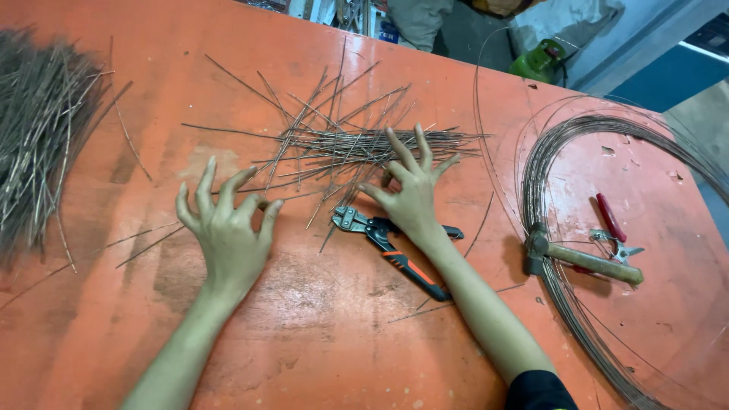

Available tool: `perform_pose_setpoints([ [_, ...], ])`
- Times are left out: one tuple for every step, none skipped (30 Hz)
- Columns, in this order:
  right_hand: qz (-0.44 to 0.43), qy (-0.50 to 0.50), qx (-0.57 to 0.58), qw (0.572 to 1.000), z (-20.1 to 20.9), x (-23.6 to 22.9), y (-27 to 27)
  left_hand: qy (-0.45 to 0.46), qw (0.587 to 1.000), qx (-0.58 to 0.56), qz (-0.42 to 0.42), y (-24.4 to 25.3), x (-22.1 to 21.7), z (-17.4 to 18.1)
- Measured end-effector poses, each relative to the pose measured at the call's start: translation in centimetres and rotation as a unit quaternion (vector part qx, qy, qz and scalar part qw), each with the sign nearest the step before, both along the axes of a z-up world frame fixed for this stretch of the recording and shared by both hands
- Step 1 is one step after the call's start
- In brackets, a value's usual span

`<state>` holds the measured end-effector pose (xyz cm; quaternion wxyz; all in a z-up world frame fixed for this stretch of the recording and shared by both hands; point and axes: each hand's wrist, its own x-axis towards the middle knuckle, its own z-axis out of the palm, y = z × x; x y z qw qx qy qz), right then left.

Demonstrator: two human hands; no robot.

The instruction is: Cutting thin metal wires to length using a wire cutter on a workbench

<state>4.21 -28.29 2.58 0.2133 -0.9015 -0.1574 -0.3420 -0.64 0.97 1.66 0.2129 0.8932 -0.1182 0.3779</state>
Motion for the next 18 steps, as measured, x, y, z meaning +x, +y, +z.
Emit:
perform_pose_setpoints([
  [0.005, -0.001, 0.001, 1.0, 0.1, -0.1, -0.1, -0.001, 1.0, 0.001, 0.005, -0.2, -0.2, 0.2],
  [0.006, -0.008, 0.005, 1.0, 0.1, -0.2, -0.2, -0.004, 1.0, 0.004, 0.003, -0.4, -0.4, 0.5],
  [0.008, -0.016, 0.009, 1.0, 0.1, -0.3, -0.3, -0.007, 1.0, 0.008, 0.002, -0.6, -0.6, 0.7],
  [0.011, -0.017, 0.011, 1.0, 0.2, -0.5, -0.1, -0.008, 1.0, 0.009, 0.005, -0.9, -1.0, 1.1],
  [0.025, -0.029, 0.013, 0.999, 0.3, -0.7, 0.0, -0.009, 1.0, 0.013, -0.006, -1.2, -1.3, 1.5],
  [0.04, -0.042, 0.015, 0.998, 0.5, -0.8, 0.1, -0.011, 1.0, 0.017, -0.016, -1.6, -1.5, 1.9],
  [0.043, -0.045, 0.015, 0.998, 0.8, -0.8, 0.3, -0.014, 1.0, 0.017, -0.014, -2.0, -1.7, 1.9],
  [0.05, -0.049, 0.013, 0.997, 1.0, -1.0, 0.4, -0.005, 1.0, 0.011, -0.023, -2.5, -2.0, 1.9],
  [0.057, -0.053, 0.011, 0.997, 1.3, -1.3, 0.6, 0.003, 0.999, 0.005, -0.033, -3.1, -2.3, 1.8],
  [0.059, -0.052, 0.012, 0.997, 1.1, -1.2, 0.5, 0.003, 0.999, 0.005, -0.031, -3.1, -2.3, 1.7],
  [0.055, -0.054, 0.011, 0.997, 1.0, -1.2, 0.5, 0.01, 0.999, -0.005, -0.035, -3.0, -2.3, 1.6],
  [0.053, -0.059, 0.011, 0.997, 1.0, -0.9, 0.6, 0.014, 0.999, -0.016, -0.036, -2.9, -2.1, 1.7],
  [0.057, -0.061, 0.013, 0.996, 1.0, -1.0, 0.7, 0.012, 0.999, -0.014, -0.032, -2.8, -1.7, 1.1],
  [0.024, -0.049, 0.015, 0.998, 1.1, -1.0, 0.9, 0.031, 0.998, -0.035, -0.036, -2.6, -1.4, 0.6],
  [-0.008, -0.037, 0.018, 0.999, 1.1, -1.0, 1.0, 0.049, 0.996, -0.056, -0.04, -2.4, -1.0, 0.0],
  [-0.004, -0.04, 0.02, 0.999, 0.8, -1.0, 1.0, 0.046, 0.997, -0.054, -0.035, -2.4, -1.0, 0.0],
  [-0.048, -0.011, 0.015, 0.999, 0.4, -1.0, 0.9, 0.063, 0.995, -0.072, -0.037, -2.5, -0.9, 0.0],
  [-0.093, 0.019, 0.009, 0.995, 0.1, -1.0, 0.6, 0.079, 0.992, -0.091, -0.04, -2.8, -0.9, 0.0],
])
